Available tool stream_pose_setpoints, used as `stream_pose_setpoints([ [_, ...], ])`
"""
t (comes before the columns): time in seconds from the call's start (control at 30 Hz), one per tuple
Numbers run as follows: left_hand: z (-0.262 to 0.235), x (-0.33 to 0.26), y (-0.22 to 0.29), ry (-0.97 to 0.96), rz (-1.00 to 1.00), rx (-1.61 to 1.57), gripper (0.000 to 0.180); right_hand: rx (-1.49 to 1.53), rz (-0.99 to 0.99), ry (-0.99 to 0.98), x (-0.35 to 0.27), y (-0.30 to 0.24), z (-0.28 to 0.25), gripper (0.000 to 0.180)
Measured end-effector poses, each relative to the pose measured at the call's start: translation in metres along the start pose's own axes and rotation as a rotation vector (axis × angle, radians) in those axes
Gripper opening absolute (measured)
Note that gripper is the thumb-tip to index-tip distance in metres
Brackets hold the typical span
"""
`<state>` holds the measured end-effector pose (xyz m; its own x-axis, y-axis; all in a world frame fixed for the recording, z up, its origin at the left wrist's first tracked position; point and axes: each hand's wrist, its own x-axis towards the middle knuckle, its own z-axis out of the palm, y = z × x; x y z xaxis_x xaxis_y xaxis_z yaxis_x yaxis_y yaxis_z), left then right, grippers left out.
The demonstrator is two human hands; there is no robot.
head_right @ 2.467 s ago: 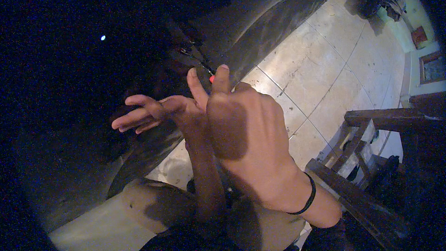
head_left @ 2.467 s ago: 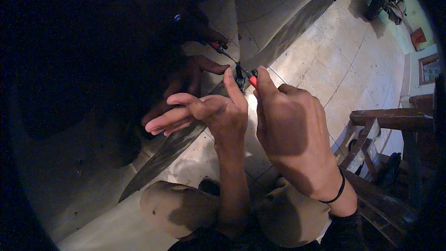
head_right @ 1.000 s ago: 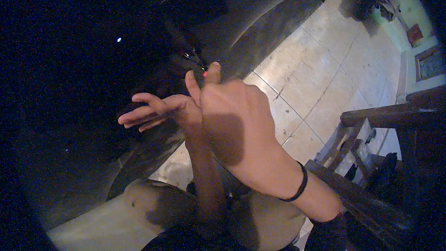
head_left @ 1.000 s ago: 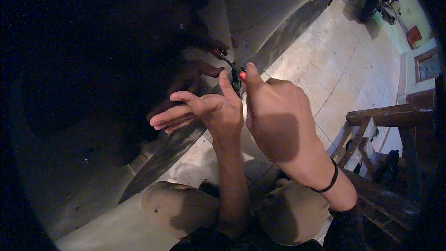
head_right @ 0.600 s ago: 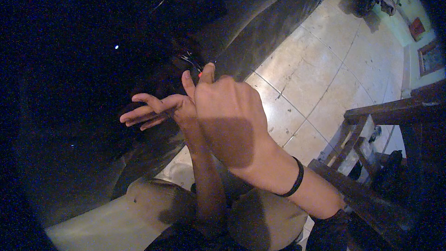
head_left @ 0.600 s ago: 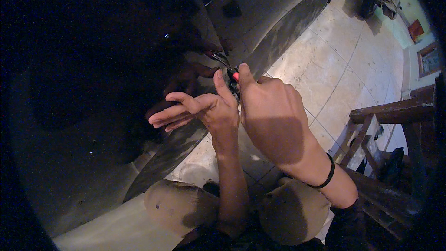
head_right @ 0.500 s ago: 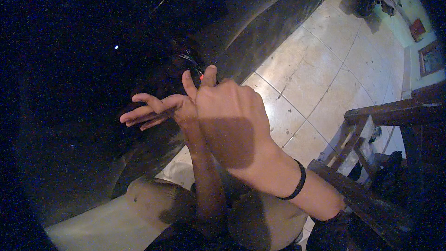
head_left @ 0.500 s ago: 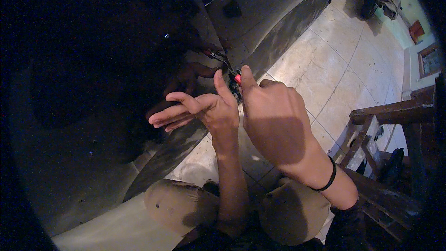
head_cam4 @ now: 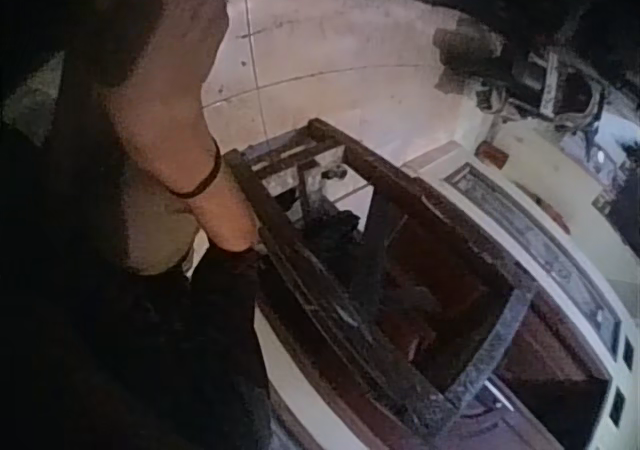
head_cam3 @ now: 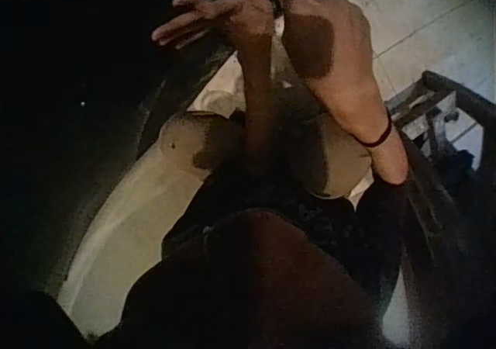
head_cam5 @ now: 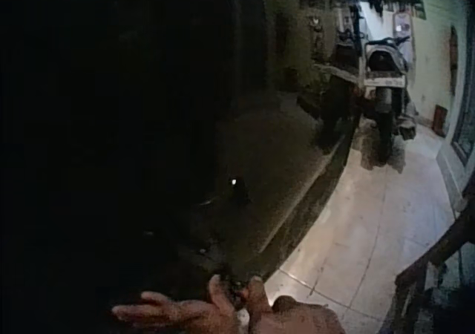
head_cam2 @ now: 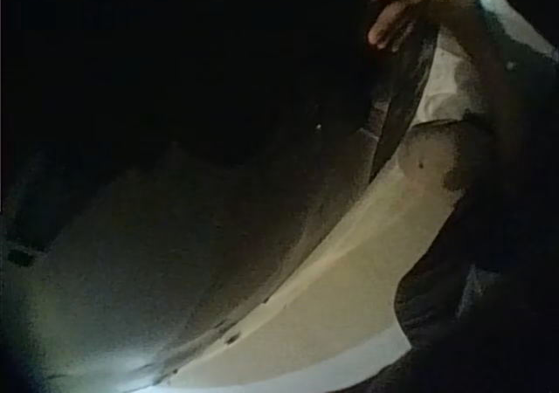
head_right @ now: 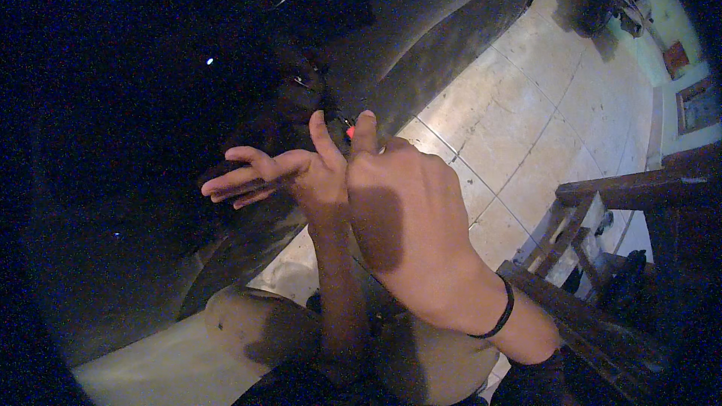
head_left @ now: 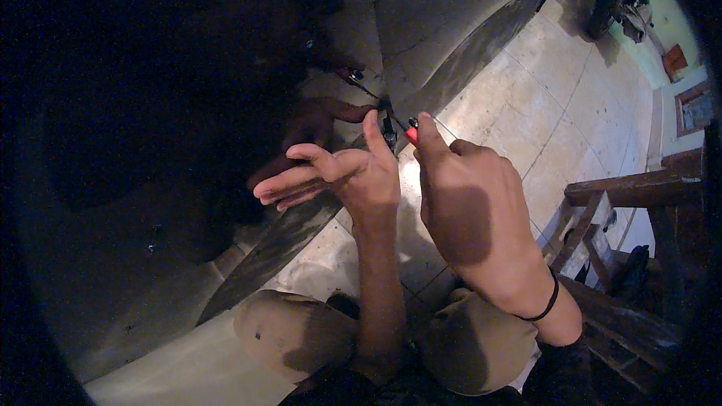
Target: The person applies a dark protective film onto a surface, smoothing it out with their hands and cutting the excess using a utility knife.
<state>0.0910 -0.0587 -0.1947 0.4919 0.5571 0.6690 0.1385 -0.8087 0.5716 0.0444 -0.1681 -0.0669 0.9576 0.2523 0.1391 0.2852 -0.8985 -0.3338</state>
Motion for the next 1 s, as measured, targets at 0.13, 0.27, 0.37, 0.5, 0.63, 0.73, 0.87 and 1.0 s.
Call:
stream_pose_setpoints([
  [0.13,0.014,-0.012,-0.034,0.061,0.167,0.066,0.134,-0.026,-0.012,0.002,0.006,0.000,-0.001,0.040],
  [0.27,0.015,-0.015,-0.033,0.076,0.181,0.043,0.134,0.002,-0.104,0.049,0.008,-0.001,-0.008,0.041],
  [0.37,0.009,-0.009,-0.044,0.077,0.375,0.157,0.131,0.038,-0.018,-0.021,0.013,-0.005,-0.006,0.042],
  [0.5,0.015,-0.012,-0.039,0.105,0.299,0.085,0.127,0.021,-0.143,0.080,0.016,-0.006,-0.006,0.042],
  [0.63,0.012,-0.004,-0.022,0.151,0.256,0.069,0.128,0.049,-0.115,0.064,0.023,-0.007,-0.004,0.026],
  [0.73,0.018,-0.005,-0.031,0.137,0.190,0.092,0.129,0.024,-0.126,0.046,0.023,-0.006,-0.009,0.024],
  [0.87,0.014,-0.004,-0.021,0.102,0.150,0.118,0.130,-0.012,-0.079,0.042,0.024,-0.003,-0.005,0.024],
  [1.0,0.013,-0.003,-0.022,0.092,0.130,0.122,0.131,0.014,-0.083,0.006,0.020,-0.009,-0.013,0.039],
])
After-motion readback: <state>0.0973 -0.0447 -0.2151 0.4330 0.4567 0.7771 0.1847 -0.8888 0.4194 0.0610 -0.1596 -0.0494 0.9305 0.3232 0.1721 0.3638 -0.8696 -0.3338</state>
